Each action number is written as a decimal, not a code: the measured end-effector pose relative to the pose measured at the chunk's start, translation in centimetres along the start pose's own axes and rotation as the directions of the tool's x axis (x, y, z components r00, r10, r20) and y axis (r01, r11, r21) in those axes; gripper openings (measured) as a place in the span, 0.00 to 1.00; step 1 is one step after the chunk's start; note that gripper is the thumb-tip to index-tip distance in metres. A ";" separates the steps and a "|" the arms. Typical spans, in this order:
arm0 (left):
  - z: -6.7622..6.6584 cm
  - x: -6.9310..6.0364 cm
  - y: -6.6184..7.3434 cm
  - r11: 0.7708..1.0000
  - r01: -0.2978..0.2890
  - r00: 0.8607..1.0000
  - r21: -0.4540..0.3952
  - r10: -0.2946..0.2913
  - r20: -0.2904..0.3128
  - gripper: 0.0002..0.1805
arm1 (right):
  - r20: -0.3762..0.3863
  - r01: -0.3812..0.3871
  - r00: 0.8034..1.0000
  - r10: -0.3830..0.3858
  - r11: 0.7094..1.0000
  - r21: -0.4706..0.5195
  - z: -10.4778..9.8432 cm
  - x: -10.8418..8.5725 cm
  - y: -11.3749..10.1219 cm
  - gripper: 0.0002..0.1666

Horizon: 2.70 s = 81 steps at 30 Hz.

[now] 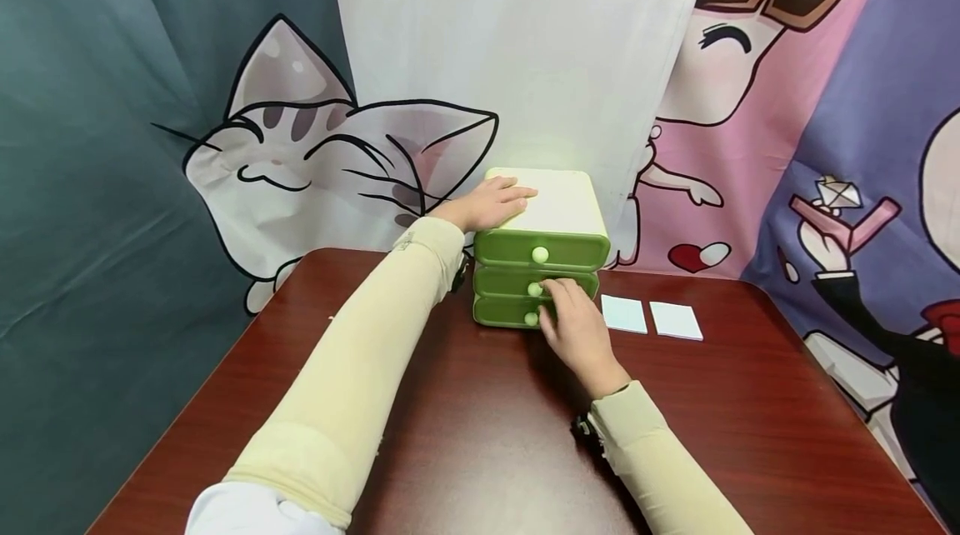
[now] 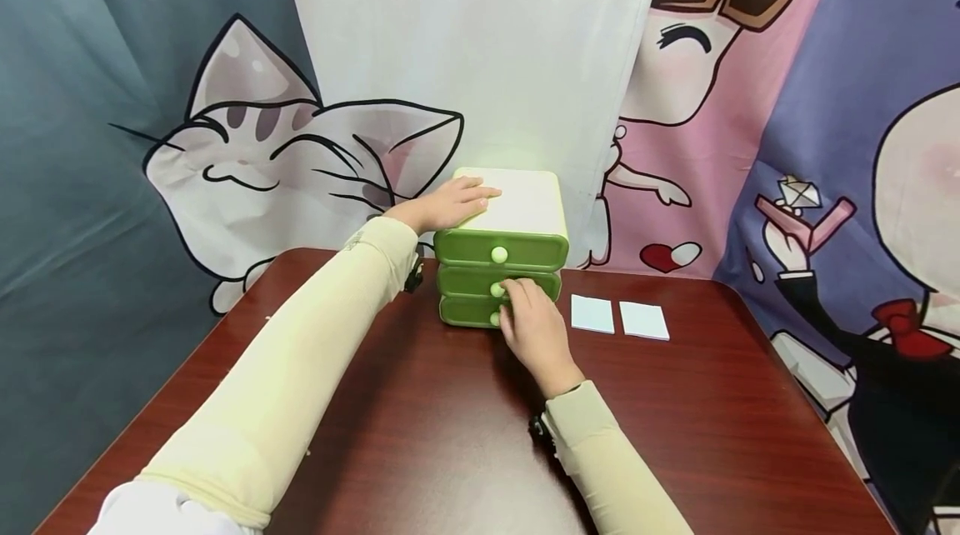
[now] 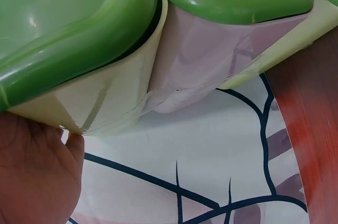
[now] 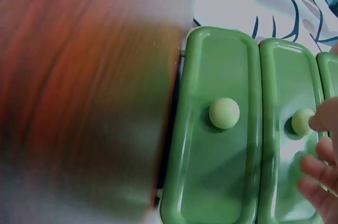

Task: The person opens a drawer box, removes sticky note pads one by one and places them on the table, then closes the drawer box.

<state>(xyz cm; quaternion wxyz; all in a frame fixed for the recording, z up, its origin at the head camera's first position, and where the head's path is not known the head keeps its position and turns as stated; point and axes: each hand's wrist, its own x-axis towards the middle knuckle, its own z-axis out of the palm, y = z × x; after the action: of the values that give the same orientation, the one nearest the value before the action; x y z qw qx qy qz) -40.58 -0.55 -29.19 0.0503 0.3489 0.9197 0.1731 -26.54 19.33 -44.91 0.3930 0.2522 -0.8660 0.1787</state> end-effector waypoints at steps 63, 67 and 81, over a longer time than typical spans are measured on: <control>0.0 0.1 0.0 1.000 -0.006 1.000 0.014 0.006 0.012 0.28 | 0.450 0.023 0.892 0.034 0.993 -0.120 -0.7 -0.6 -4.3 0.21; 0.0 0.2 -0.1 1.000 -0.003 1.000 0.017 0.002 0.016 0.28 | 0.431 0.036 0.902 0.010 0.995 -0.098 -0.6 -0.6 -4.2 0.21; -0.1 0.0 -0.2 1.000 -0.019 1.000 0.015 0.019 0.003 0.28 | 0.411 0.011 0.911 0.026 0.996 -0.087 0.1 -0.8 -4.6 0.10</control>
<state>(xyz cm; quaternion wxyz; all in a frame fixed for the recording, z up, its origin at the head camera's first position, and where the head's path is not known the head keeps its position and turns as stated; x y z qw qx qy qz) -40.70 -0.71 -29.20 0.0472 0.3582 0.9175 0.1663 -23.48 15.75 -45.10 0.2119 0.2633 -0.9373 0.0849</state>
